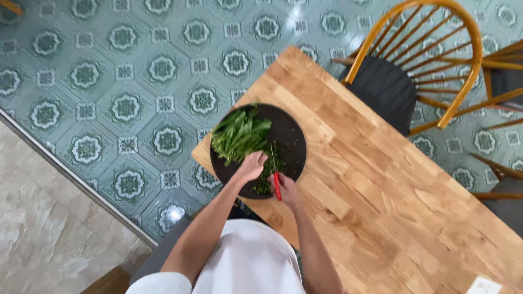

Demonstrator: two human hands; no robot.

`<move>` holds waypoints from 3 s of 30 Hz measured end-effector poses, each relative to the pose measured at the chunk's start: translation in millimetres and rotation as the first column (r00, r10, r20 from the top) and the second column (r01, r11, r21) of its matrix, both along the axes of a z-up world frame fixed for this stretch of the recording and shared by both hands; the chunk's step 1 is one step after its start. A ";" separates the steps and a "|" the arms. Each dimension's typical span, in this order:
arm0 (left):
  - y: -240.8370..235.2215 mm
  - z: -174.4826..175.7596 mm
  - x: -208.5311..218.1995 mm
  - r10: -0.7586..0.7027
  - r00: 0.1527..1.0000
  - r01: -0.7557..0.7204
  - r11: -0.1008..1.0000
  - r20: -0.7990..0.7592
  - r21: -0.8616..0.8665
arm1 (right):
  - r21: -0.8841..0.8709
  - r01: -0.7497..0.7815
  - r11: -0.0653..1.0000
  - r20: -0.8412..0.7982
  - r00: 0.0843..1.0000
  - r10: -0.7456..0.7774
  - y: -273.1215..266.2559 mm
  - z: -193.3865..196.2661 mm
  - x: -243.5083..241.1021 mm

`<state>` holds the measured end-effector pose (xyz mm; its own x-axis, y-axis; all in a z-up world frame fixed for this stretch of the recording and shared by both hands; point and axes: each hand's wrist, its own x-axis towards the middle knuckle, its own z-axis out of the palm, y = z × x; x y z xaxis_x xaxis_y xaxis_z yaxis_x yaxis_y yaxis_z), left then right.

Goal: Cutting green leafy vegetables with scissors on a plate.

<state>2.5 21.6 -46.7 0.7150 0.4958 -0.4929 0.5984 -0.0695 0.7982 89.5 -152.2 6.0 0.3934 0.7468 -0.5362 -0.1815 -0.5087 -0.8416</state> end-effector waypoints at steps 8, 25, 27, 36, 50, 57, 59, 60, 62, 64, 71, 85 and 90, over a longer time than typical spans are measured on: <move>10.7 74.2 5.8 0.004 1.000 -0.005 1.000 0.017 0.028 | 0.091 -0.045 0.995 0.238 0.971 0.022 3.4 -0.8 5.9; -4.7 49.7 15.0 0.015 1.000 -0.017 0.995 0.022 0.095 | 0.022 -0.012 1.000 0.192 0.981 0.007 -7.6 -13.0 0.8; -6.4 64.1 17.3 0.022 0.998 -0.023 1.000 -0.064 -0.008 | -0.056 0.042 0.998 0.019 0.999 -0.041 -6.8 -5.2 -0.4; -11.3 65.5 15.8 0.040 0.999 -0.040 0.999 0.026 0.018 | 0.074 0.150 0.986 -0.097 0.985 -0.143 -20.8 -32.8 -6.1; 15.7 16.4 20.8 -0.135 0.984 0.115 0.980 0.117 0.164 | 0.095 0.191 0.977 -0.108 0.978 -0.181 1.1 -37.9 -26.6; 43.5 38.1 16.7 -0.275 0.961 0.275 0.961 -0.003 0.039 | -0.024 0.278 0.960 0.073 0.958 -0.276 27.7 -35.4 -58.5; 49.0 20.8 17.3 -0.307 0.951 0.303 0.950 0.045 0.072 | -0.068 0.337 0.939 0.054 0.941 -0.334 39.2 -17.7 -68.1; 49.6 11.2 16.8 -0.320 0.943 0.310 0.945 0.092 0.104 | -0.113 0.374 0.920 0.035 0.927 -0.373 43.1 -9.7 -73.4; 53.3 -12.3 17.7 -0.361 0.927 0.346 0.928 0.099 0.140 | -0.088 0.424 0.901 0.001 0.905 -0.426 46.9 -22.5 -81.9; 52.6 -12.7 15.4 -0.392 0.914 0.372 0.912 0.102 0.172 | -0.066 0.465 0.883 -0.037 0.883 -0.468 46.7 -28.6 -88.7; 38.1 -20.9 14.9 -0.350 0.931 0.336 0.934 0.108 0.124 | -0.054 0.479 0.876 -0.024 0.876 -0.481 36.4 -44.8 -92.6; 22.1 43.4 1.6 -0.277 0.961 0.277 0.959 0.016 -0.065 | 0.074 0.390 0.918 -0.081 0.920 -0.384 1.7 -66.6 -73.5; 12.1 12.6 -11.2 -0.356 0.920 0.315 0.920 0.163 0.232 | 0.136 0.320 0.938 -0.214 0.934 -0.288 -6.1 -65.9 -67.6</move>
<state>-8.7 33.7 -34.1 0.9289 0.2813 -0.2411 0.3429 -0.4066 0.8468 21.9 -158.3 -59.8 0.5197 0.6917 -0.5015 -0.4682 -0.2604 -0.8444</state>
